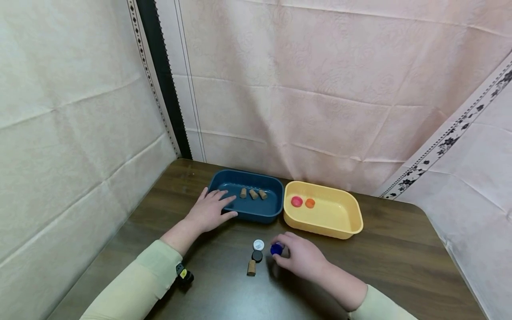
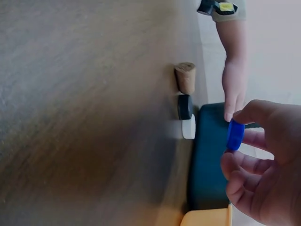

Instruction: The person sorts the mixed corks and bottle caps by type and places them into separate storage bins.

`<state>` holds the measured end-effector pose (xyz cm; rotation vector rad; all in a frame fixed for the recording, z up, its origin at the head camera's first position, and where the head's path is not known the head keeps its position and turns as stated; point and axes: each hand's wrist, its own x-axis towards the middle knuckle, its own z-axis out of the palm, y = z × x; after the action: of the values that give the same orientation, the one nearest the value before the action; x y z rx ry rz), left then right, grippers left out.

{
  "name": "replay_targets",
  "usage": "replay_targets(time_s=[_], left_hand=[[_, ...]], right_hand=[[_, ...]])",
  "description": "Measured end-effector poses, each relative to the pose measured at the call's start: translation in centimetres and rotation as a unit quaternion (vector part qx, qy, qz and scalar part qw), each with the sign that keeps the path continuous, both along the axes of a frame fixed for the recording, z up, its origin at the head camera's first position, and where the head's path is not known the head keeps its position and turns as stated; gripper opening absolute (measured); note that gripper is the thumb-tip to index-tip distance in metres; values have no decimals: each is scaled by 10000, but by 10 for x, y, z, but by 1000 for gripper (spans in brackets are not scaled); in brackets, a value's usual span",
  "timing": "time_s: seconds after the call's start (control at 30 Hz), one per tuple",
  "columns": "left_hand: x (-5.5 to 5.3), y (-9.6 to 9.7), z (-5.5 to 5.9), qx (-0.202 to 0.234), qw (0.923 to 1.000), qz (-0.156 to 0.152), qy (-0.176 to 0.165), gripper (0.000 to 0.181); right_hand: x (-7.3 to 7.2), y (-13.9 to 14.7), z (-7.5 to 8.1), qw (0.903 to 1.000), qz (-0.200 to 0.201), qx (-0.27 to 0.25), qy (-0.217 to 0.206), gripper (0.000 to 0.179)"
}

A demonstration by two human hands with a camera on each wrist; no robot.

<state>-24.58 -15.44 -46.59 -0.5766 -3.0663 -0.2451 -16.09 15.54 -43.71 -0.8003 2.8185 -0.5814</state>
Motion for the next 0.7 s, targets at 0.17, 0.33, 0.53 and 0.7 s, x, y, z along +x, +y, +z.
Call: replay_targets(time_s=[0.17,0.33,0.53,0.7], left_hand=[[0,-1,0,31,10000,-20,-4,69],[0,-3,-1,-11,10000,50,-20,68],[0,-4,-2,32,10000,15,37,68],[-1,-1,-2,45,10000,-8,21,68]], right_hand=[[-4,7,4,9988,-198,-322,-313,29],[-14,15,12,9923,-363,-905,-758,26],[-30,33,23,9759,-955,-1417,-1357,26],[-47,56,32,9602,-1165,-1729,-1859,24]])
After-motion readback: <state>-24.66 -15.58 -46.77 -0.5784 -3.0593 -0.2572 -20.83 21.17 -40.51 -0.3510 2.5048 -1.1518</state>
